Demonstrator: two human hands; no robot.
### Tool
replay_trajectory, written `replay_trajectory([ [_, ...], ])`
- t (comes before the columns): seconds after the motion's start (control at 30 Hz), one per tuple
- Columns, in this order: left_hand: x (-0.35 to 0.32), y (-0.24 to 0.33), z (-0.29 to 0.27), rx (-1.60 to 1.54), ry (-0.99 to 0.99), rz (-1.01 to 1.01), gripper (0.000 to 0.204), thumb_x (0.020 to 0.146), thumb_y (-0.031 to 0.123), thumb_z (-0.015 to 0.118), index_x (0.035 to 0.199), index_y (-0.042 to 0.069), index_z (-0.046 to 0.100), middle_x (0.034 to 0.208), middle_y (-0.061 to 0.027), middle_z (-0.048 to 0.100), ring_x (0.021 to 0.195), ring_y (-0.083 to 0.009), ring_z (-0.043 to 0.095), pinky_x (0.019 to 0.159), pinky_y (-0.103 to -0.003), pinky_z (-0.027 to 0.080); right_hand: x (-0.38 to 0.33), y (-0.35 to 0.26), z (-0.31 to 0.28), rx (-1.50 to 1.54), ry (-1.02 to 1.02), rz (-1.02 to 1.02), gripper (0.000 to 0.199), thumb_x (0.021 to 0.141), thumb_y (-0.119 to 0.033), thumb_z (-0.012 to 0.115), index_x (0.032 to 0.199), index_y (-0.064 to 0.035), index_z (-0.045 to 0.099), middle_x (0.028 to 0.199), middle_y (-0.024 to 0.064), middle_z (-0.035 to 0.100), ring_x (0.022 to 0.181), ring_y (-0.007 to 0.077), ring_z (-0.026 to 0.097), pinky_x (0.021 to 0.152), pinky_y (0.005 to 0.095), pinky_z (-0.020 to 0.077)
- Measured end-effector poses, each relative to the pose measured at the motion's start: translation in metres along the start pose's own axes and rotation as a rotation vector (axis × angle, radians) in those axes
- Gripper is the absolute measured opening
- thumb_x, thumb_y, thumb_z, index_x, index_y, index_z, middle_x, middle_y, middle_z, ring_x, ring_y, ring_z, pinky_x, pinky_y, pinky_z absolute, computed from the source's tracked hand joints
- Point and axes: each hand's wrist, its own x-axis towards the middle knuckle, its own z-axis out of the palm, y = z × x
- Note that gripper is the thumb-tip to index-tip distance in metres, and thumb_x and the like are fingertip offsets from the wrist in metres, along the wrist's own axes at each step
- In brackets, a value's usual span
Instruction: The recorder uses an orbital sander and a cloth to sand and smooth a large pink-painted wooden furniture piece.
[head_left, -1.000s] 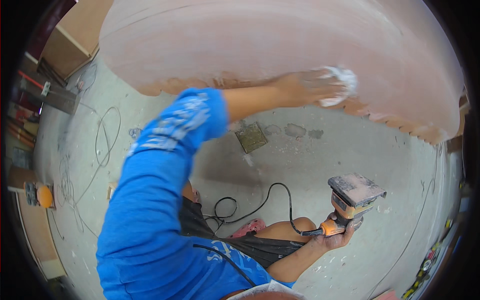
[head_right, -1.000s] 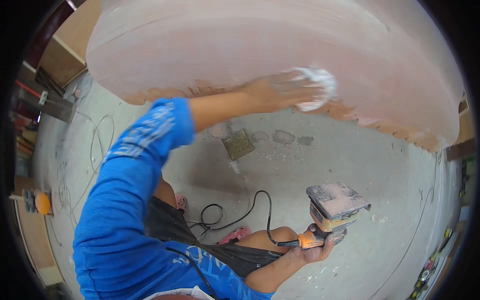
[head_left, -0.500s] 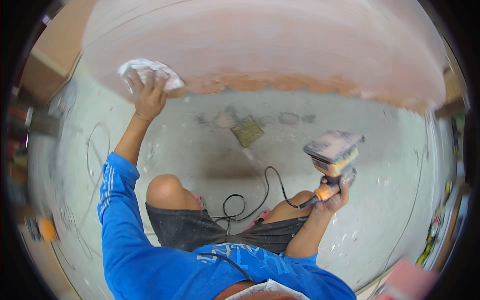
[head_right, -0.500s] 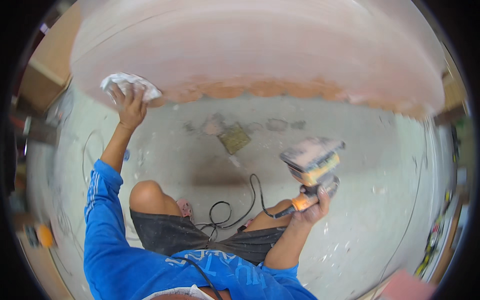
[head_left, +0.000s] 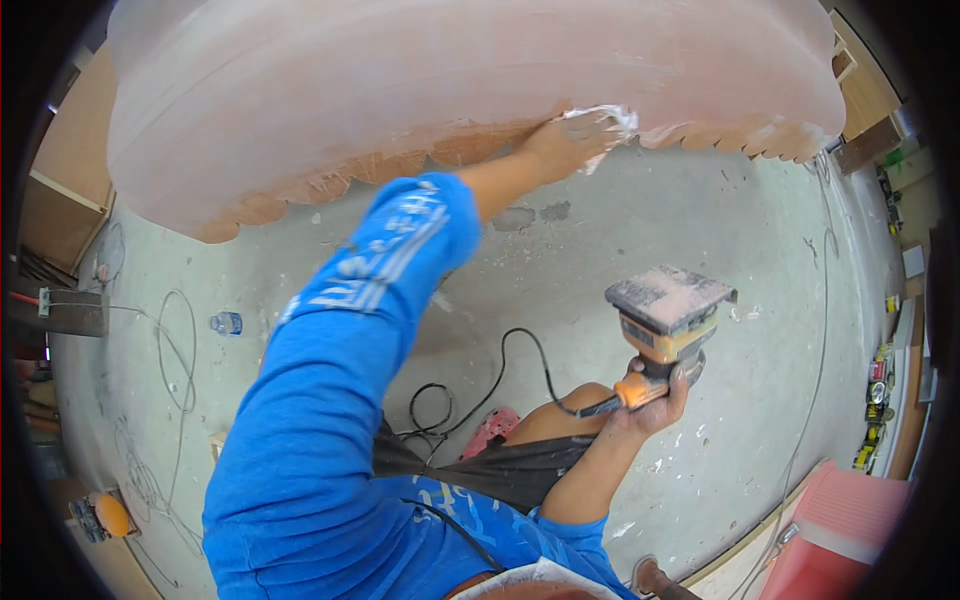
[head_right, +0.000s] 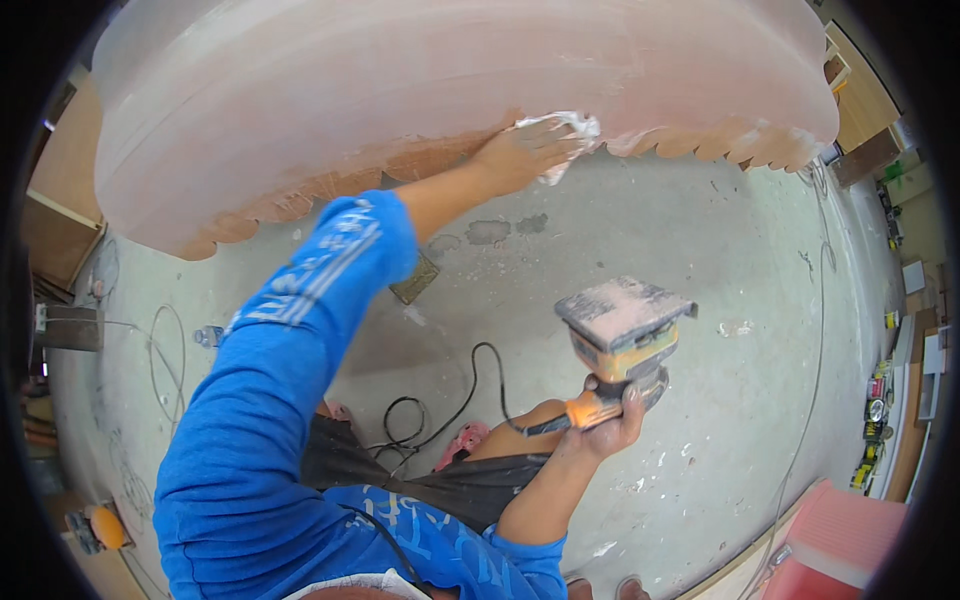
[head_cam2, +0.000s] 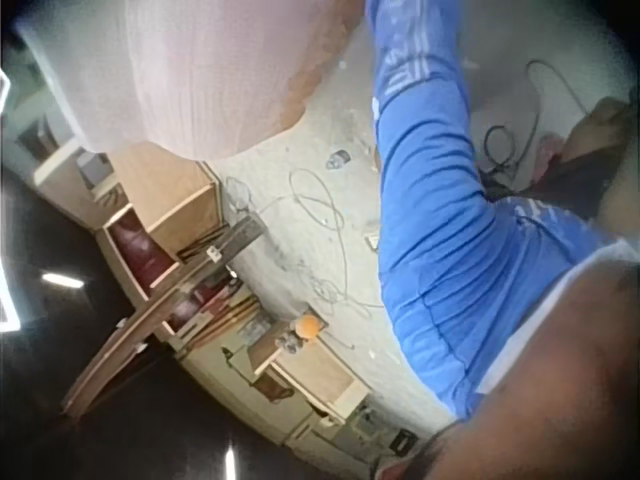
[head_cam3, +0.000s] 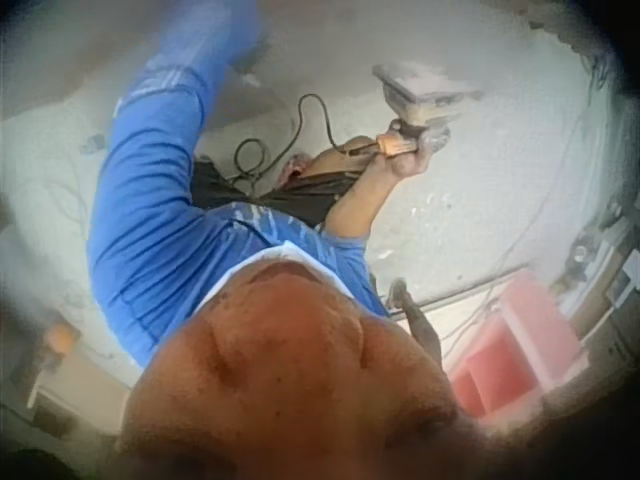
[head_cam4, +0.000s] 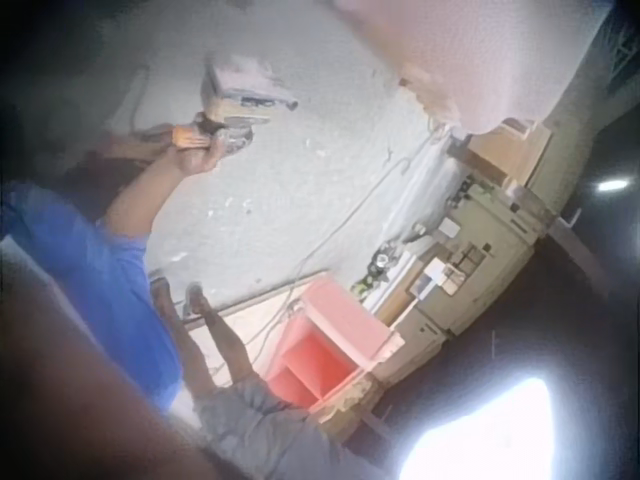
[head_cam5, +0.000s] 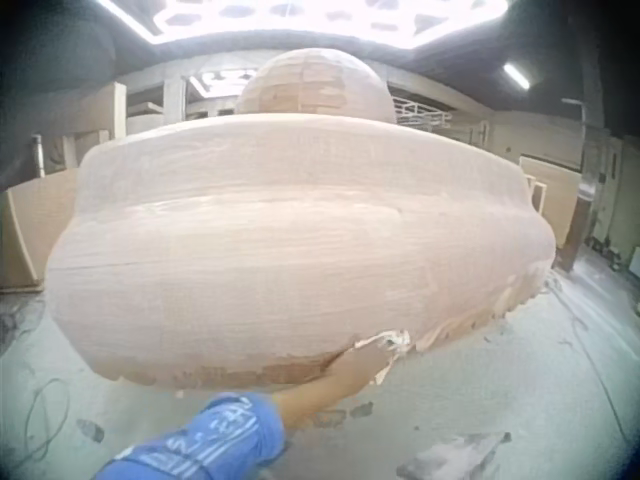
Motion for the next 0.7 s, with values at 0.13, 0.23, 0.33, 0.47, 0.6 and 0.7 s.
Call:
replay_trajectory([
  [0.13, -0.086, -0.059, -0.06, -0.073, -0.026, -0.003, 0.057, 0.089, 0.012, 0.058, 0.145, 0.023, 0.05, 0.151, 0.001, 0.047, 0.133, -0.0206, 0.051, 0.115, -0.039, 0.04, 0.054, 0.005, 0.019, -0.275, 0.028, -0.16, 0.067, 0.081, -0.007, 0.067, 0.141, -0.0046, 0.036, 0.113, 0.0176, 0.057, 0.094, 0.0271, 0.063, 0.067, 0.036, 0.0568],
  [0.23, -0.202, -0.089, -0.164, 0.013, -0.231, -0.108, 0.044, 0.085, 0.01, 0.055, 0.128, 0.013, 0.062, 0.142, -0.0015, 0.055, 0.131, -0.0238, 0.051, 0.114, -0.044, 0.037, 0.09, 0.047, 0.065, -0.235, -0.002, -0.196, 0.076, 0.077, 0.003, 0.07, 0.143, -0.0054, 0.033, 0.121, 0.016, 0.053, 0.102, 0.0269, 0.061, 0.073, 0.0383, 0.0587],
  [0.33, -0.316, -0.078, -0.244, 0.041, -0.451, -0.412, 0.042, 0.087, 0.013, 0.059, 0.129, 0.009, 0.06, 0.14, -0.008, 0.055, 0.131, -0.0288, 0.05, 0.113, -0.055, 0.033, 0.132, 0.101, 0.121, -0.305, -0.04, -0.275, 0.083, 0.073, 0.008, 0.074, 0.143, -0.0052, 0.033, 0.122, 0.016, 0.052, 0.1, 0.0273, 0.062, 0.077, 0.0392, 0.058],
  [0.47, -0.366, -0.066, -0.315, -0.135, -0.591, -0.732, 0.043, 0.092, 0.01, 0.06, 0.134, 0.008, 0.056, 0.136, -0.0143, 0.058, 0.121, -0.0361, 0.058, 0.107, -0.054, 0.04, 0.132, 0.132, 0.159, -0.428, -0.081, -0.456, 0.084, 0.071, 0.008, 0.077, 0.141, -0.0029, 0.033, 0.121, 0.017, 0.052, 0.099, 0.0266, 0.062, 0.081, 0.0384, 0.0567],
  [0.6, -0.374, -0.062, -0.325, -0.477, -0.6, -0.996, 0.043, 0.093, 0.007, 0.058, 0.136, 0.006, 0.055, 0.127, -0.021, 0.062, 0.11, -0.0408, 0.062, 0.095, -0.045, 0.05, 0.106, 0.164, 0.169, -0.54, -0.04, -0.653, 0.084, 0.071, 0.003, 0.081, 0.14, -0.0003, 0.032, 0.122, 0.0169, 0.051, 0.106, 0.0268, 0.058, 0.092, 0.0371, 0.0516],
  [0.7, -0.397, -0.066, -0.298, -0.622, -0.614, -0.941, 0.042, 0.092, 0.007, 0.06, 0.134, 0.005, 0.057, 0.121, -0.0237, 0.065, 0.108, -0.0418, 0.063, 0.091, -0.044, 0.051, 0.034, 0.218, 0.181, -0.703, -0.077, -0.807, 0.085, 0.068, -0.015, 0.085, 0.139, -0.0007, 0.039, 0.13, 0.019, 0.044, 0.121, 0.0331, 0.048, 0.1, 0.0465, 0.0441],
])
